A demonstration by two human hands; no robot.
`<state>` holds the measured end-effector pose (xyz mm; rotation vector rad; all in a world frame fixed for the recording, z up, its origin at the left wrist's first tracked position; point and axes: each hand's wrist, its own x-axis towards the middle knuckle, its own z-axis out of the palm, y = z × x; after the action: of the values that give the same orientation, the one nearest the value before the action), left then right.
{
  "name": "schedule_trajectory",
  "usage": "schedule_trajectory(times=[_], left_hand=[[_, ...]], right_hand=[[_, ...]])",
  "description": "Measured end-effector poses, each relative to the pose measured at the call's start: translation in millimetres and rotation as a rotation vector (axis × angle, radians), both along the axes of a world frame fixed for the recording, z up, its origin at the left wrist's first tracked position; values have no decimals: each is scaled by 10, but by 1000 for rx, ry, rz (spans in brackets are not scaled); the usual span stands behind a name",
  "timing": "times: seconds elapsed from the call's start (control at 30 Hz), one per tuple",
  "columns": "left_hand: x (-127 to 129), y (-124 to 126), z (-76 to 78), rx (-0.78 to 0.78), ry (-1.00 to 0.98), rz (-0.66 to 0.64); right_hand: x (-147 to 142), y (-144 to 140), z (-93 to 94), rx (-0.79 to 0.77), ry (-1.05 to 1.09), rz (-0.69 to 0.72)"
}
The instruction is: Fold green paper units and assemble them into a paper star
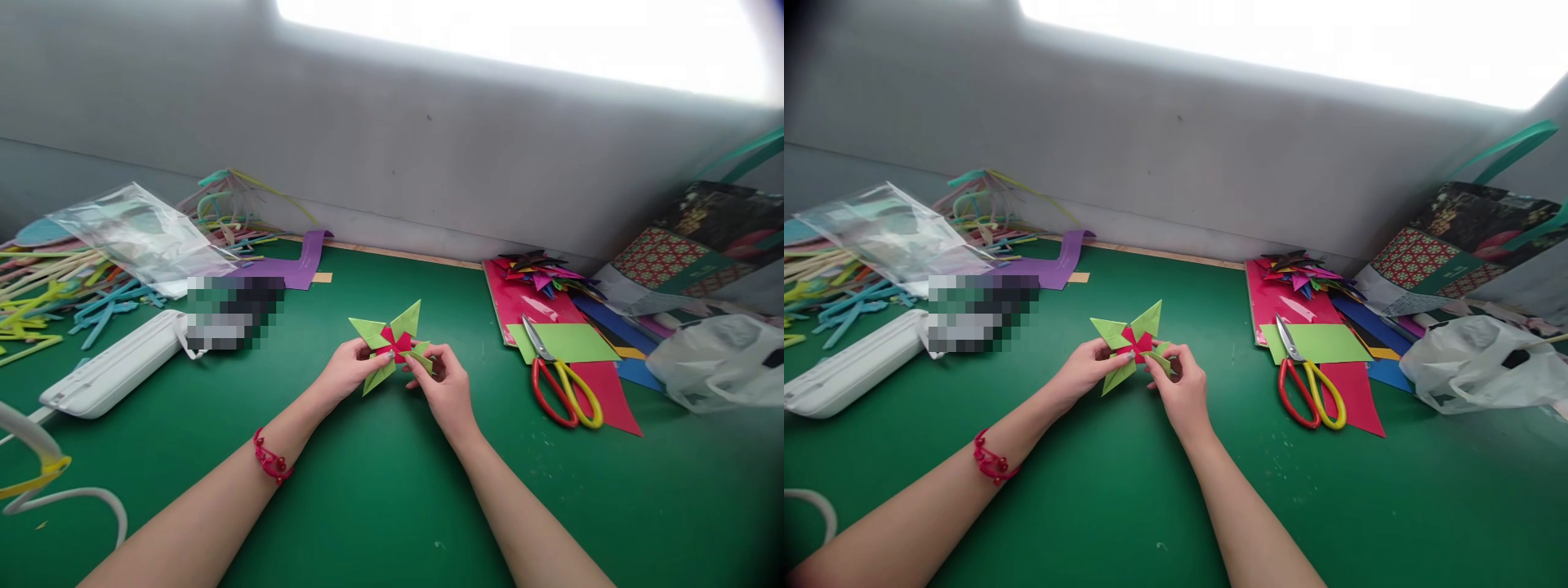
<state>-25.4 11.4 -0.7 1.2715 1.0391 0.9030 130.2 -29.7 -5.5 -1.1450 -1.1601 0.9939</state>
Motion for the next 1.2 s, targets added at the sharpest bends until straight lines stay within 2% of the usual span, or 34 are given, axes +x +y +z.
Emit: schedule_trajectory(times=[0.17,0.73,1.2], left_hand=[[2,-10,22,-16,3,1],[-4,11,-38,13,-37,-27],[-13,26,-80,10,-75,-50]], right_hand=[[5,-3,9,3,-7,-29],[54,29,-79,20,-159,0],[71,50,-96,-71,-186,20]])
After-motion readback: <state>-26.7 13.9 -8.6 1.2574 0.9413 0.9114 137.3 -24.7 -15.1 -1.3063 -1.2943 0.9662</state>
